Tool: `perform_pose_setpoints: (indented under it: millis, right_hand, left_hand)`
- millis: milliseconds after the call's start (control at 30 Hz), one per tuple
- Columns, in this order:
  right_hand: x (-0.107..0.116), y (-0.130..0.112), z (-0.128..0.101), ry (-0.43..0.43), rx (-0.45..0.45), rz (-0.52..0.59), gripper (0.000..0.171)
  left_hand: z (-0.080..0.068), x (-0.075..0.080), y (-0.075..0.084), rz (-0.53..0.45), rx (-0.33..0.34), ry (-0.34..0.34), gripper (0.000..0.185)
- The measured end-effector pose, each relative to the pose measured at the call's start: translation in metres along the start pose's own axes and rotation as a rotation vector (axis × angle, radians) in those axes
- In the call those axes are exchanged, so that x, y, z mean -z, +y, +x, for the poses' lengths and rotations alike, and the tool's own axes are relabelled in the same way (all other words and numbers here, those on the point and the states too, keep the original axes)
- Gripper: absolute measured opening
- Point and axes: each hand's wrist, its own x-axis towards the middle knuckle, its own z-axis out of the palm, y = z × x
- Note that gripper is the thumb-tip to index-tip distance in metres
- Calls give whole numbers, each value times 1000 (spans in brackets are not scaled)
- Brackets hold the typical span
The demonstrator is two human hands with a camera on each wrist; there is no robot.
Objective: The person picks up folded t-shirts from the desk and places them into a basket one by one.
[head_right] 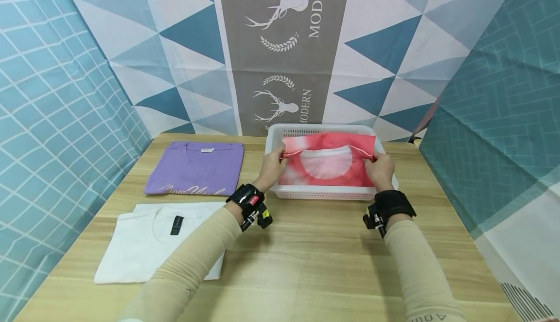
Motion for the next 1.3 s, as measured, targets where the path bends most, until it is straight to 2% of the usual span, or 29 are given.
perform_pose_setpoints:
  millis: [167, 433, 667, 800, 1067, 1300]
  right_hand:
    - [-5, 4, 0, 7, -7, -12, 40]
    - [-13, 5, 0, -34, -31, -30, 41]
    - [-16, 7, 3, -54, -7, -76, 42]
    - [-16, 6, 3, -72, 9, -94, 41]
    - [-18, 6, 3, -132, 23, -121, 42]
    - [-20, 7, 5, -142, 32, -133, 39]
  left_hand:
    - [0, -3, 0, 58, -17, -5, 7]
    - [0, -10, 0, 103, 0, -24, 16]
    - [1, -14, -1, 149, -12, -26, 17]
    - [2, -16, -1, 169, -25, -29, 23]
    - [1, -17, 1, 206, 61, -146, 41]
    - [1, -18, 1, 246, 18, -183, 35]
